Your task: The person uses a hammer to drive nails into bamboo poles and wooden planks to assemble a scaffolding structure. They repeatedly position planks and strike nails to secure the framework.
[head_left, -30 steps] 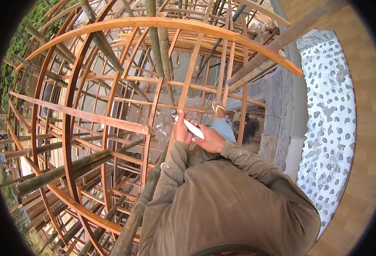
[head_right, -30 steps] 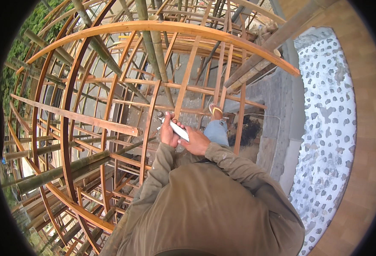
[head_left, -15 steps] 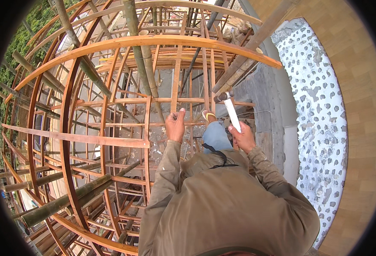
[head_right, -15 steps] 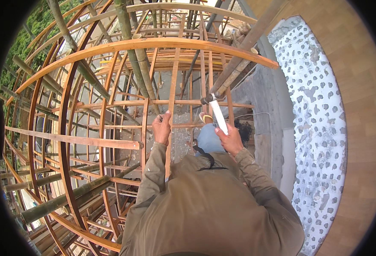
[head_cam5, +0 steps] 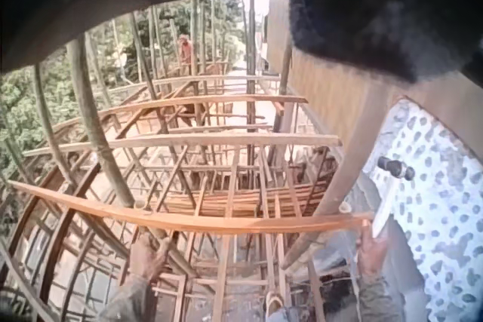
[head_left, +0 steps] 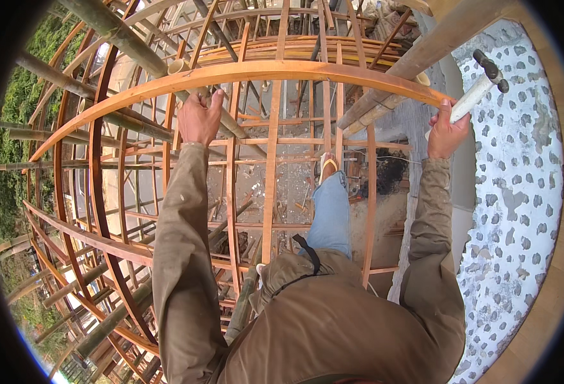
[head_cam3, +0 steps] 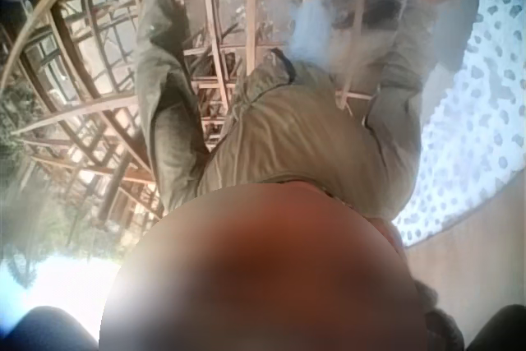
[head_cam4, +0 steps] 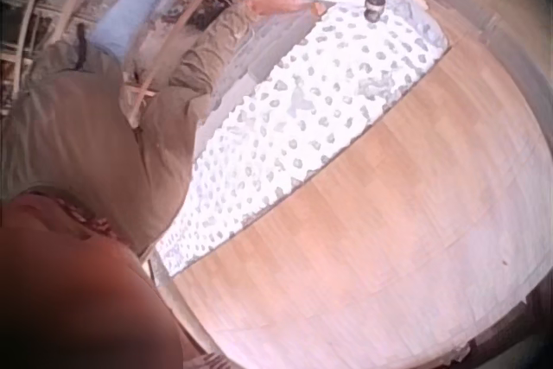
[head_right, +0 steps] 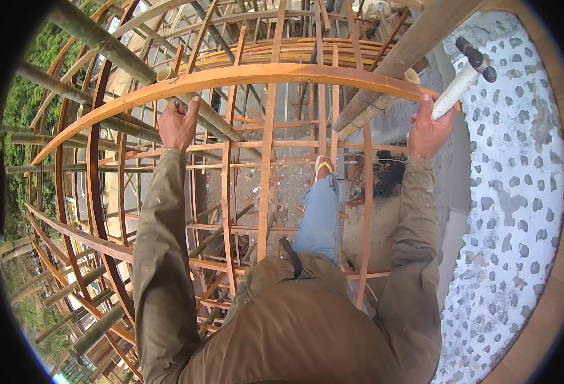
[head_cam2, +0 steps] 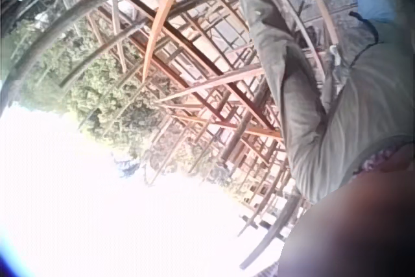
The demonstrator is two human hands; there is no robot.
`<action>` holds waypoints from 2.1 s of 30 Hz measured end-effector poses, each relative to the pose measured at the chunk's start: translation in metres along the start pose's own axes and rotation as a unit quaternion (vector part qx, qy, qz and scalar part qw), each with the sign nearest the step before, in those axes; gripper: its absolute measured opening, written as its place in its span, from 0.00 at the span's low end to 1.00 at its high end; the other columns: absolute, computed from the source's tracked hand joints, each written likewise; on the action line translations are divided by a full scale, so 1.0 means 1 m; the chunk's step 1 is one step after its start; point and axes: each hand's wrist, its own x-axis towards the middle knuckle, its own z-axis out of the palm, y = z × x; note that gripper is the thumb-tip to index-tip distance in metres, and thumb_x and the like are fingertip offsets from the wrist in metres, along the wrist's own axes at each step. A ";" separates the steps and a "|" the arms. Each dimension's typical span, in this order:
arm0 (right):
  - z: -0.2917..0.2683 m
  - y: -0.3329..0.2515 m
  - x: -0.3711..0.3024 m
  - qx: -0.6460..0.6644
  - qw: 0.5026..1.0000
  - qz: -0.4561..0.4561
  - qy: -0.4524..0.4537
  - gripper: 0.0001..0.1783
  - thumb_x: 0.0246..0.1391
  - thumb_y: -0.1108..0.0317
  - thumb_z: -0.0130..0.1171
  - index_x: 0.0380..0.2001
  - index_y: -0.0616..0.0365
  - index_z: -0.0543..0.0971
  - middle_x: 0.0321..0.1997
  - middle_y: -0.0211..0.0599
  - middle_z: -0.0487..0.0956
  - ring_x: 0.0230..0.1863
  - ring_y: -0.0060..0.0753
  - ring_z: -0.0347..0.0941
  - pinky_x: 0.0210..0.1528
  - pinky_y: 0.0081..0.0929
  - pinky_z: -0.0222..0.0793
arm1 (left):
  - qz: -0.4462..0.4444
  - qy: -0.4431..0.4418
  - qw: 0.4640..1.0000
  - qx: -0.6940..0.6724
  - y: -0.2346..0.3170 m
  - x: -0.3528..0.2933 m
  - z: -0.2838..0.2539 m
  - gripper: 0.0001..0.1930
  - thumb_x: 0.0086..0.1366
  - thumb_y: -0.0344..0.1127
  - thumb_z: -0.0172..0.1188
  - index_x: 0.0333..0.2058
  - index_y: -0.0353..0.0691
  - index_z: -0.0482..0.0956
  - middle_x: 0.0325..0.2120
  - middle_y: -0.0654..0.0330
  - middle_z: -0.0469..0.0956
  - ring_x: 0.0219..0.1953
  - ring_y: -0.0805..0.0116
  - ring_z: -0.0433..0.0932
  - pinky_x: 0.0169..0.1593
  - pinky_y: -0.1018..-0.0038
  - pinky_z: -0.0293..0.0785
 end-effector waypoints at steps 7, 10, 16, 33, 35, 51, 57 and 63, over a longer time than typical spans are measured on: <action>0.059 0.032 0.043 0.042 0.984 0.025 -0.169 0.14 0.63 0.67 0.63 0.45 0.63 0.73 0.30 0.31 0.76 0.22 0.17 0.69 0.25 0.18 0.68 | 0.088 0.003 0.984 0.156 -0.009 0.155 0.100 0.30 0.65 0.62 0.57 0.28 0.35 0.77 0.25 0.47 0.81 0.33 0.44 0.80 0.40 0.56 0.73; 0.087 0.059 0.078 0.014 0.969 0.051 -0.242 0.14 0.63 0.68 0.63 0.46 0.63 0.73 0.34 0.33 0.80 0.29 0.19 0.73 0.34 0.20 0.71 | 0.009 -0.063 0.980 0.188 -0.023 0.174 0.126 0.35 0.64 0.68 0.55 0.33 0.33 0.81 0.26 0.46 0.82 0.33 0.44 0.81 0.40 0.56 0.74; 0.129 0.090 0.133 -0.108 0.911 0.176 -0.357 0.13 0.63 0.69 0.63 0.47 0.63 0.74 0.42 0.38 0.83 0.44 0.24 0.76 0.49 0.25 0.71 | 0.075 -0.001 0.991 0.107 -0.040 0.172 0.137 0.29 0.65 0.50 0.65 0.16 0.36 0.63 0.10 0.55 0.59 0.15 0.59 0.56 0.22 0.60 0.57; 0.155 0.070 0.179 -0.055 0.781 0.524 -0.336 0.21 0.64 0.63 0.63 0.51 0.64 0.69 0.28 0.30 0.74 0.28 0.20 0.74 0.34 0.21 0.73 | -0.040 -0.122 0.988 0.084 -0.022 0.179 0.130 0.21 0.67 0.41 0.59 0.18 0.37 0.66 0.10 0.52 0.66 0.13 0.56 0.66 0.20 0.63 0.61; 0.148 0.060 0.176 -0.118 0.736 0.566 -0.352 0.21 0.63 0.61 0.64 0.51 0.63 0.70 0.27 0.29 0.73 0.25 0.18 0.72 0.32 0.21 0.72 | -0.026 -0.122 0.988 0.095 -0.022 0.179 0.130 0.20 0.67 0.40 0.59 0.19 0.37 0.66 0.11 0.52 0.65 0.13 0.57 0.65 0.21 0.62 0.60; 0.111 -0.033 -0.006 -0.398 0.803 0.389 -0.214 0.18 0.57 0.66 0.67 0.47 0.62 0.77 0.30 0.48 0.80 0.27 0.42 0.79 0.32 0.37 0.73 | -0.007 -0.191 0.966 0.174 -0.016 0.187 0.131 0.21 0.66 0.47 0.57 0.19 0.38 0.72 0.13 0.51 0.71 0.16 0.49 0.72 0.22 0.56 0.67; 0.120 -0.063 -0.062 -0.350 0.780 0.516 -0.054 0.21 0.59 0.65 0.65 0.51 0.64 0.73 0.34 0.46 0.79 0.31 0.38 0.76 0.35 0.37 0.72 | -0.031 -0.237 0.954 0.182 -0.015 0.188 0.129 0.21 0.64 0.49 0.58 0.19 0.38 0.73 0.16 0.50 0.74 0.20 0.46 0.75 0.25 0.54 0.68; 0.167 -0.057 -0.050 -0.491 0.763 0.419 0.020 0.19 0.59 0.67 0.63 0.49 0.65 0.72 0.34 0.50 0.77 0.36 0.44 0.75 0.41 0.40 0.71 | -0.013 -0.254 0.948 0.192 -0.025 0.186 0.131 0.21 0.63 0.50 0.58 0.20 0.39 0.74 0.17 0.50 0.75 0.21 0.45 0.76 0.25 0.52 0.68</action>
